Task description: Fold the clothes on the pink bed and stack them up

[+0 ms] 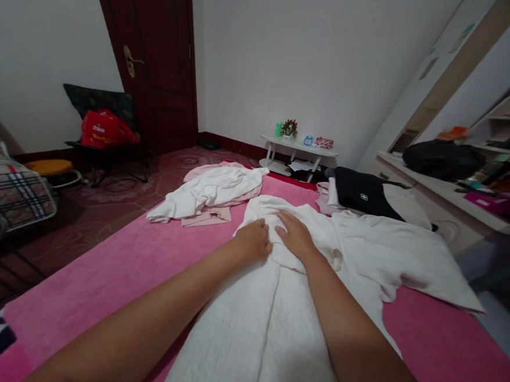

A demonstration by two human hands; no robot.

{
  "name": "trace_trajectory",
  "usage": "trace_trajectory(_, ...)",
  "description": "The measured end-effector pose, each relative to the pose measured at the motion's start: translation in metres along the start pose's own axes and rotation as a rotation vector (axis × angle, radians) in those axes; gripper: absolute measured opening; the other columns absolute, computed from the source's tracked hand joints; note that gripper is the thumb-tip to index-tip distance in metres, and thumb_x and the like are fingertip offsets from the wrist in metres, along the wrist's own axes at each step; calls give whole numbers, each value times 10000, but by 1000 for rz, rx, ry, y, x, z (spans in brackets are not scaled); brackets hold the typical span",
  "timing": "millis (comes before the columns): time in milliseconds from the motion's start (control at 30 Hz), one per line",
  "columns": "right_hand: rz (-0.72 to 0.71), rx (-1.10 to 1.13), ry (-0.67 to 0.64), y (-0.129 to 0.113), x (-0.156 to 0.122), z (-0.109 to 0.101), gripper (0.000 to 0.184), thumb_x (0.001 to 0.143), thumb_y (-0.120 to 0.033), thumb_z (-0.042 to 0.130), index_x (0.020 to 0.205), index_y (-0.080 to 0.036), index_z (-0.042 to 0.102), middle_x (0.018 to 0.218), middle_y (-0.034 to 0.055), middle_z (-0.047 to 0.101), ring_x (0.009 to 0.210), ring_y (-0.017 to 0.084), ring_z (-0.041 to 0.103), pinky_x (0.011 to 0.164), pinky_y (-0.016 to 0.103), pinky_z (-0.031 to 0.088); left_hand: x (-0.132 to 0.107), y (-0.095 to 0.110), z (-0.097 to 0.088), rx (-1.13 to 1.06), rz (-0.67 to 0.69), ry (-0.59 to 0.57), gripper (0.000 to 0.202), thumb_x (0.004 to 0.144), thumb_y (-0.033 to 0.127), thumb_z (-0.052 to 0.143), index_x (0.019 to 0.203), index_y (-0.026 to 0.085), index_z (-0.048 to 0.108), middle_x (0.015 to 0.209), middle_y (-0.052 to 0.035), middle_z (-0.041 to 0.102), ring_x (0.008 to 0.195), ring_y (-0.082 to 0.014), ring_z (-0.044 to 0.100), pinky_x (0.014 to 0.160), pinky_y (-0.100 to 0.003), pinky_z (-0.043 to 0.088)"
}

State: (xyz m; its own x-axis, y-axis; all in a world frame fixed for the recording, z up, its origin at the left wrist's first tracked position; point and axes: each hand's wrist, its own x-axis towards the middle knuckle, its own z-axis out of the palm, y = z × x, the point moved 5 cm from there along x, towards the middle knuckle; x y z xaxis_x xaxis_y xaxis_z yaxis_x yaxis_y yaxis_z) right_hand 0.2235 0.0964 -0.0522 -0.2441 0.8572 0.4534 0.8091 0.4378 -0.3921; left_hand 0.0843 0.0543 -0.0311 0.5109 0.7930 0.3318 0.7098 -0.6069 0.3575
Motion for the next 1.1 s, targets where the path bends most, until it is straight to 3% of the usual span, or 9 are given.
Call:
trace_trajectory(167,304,-147,223,20,-5,-29,432,816,-210,522,1224,-92,598,1288,184,552,1214,278,497,1041,400,384,-8,3,14,222,-146,-41,497,803,276,533,1225,13,526,1377,-292,436,1274,-393,420,1017,-508,375)
trace_trajectory(233,396,-244,149,24,-7,-35,404,837,-257,528,1213,-147,623,1337,154,523,1223,296,486,1017,418,396,-10,5,14,252,-148,-17,512,817,276,508,1244,-7,509,1389,-305,414,1287,-403,399,1012,-518,371)
trace_trajectory(333,538,-345,-77,29,-12,-36,388,860,-359,519,1213,-244,635,1348,93,531,1210,312,495,971,446,417,-12,6,13,278,-87,10,428,847,247,455,1189,8,554,1376,-273,446,1278,-363,420,1047,-496,339)
trace_trajectory(467,662,-400,-198,37,-14,-51,479,858,-442,500,1285,-239,574,1336,101,542,1203,288,513,950,397,426,-13,2,9,185,-29,24,432,945,359,369,1199,70,567,1379,-202,479,1280,-293,443,1086,-436,310)
trace_trajectory(600,703,-423,-307,45,-16,-78,574,778,-535,589,1247,-205,591,1279,117,587,1137,271,566,887,342,446,-13,-2,11,87,-17,-40,767,845,720,372,1375,171,453,1497,-162,357,1375,-341,323,1113,-496,250)
trace_trajectory(767,667,-386,-551,51,-27,-95,409,664,-508,725,906,-181,690,958,82,688,831,219,644,689,290,453,-13,-5,17,85,-25,-101,876,746,808,420,1380,205,466,1530,-148,302,1400,-362,266,1129,-513,201)
trace_trajectory(900,656,-235,-437,48,-28,-106,372,636,-385,767,914,-166,654,734,29,654,633,171,596,572,265,421,-13,-6,18,72,-28,-83,844,749,791,449,1391,243,455,1537,-135,291,1404,-360,258,1127,-526,200)
trace_trajectory(1000,629,-166,-302,43,-25,-115,399,641,-417,767,935,-184,630,691,14,628,610,168,575,548,265,411,-14,-4,17,62,2,-69,755,788,745,458,1402,306,437,1558,-109,246,1423,-367,202,1120,-564,178)
trace_trajectory(1100,642,-216,-371,46,-31,-114,396,620,-471,768,839,-176,618,679,15,603,605,163,553,531,259,386,-15,-2,17,57,29,-73,706,812,724,444,1400,333,434,1566,-95,227,1433,-370,165,1114,-594,155)
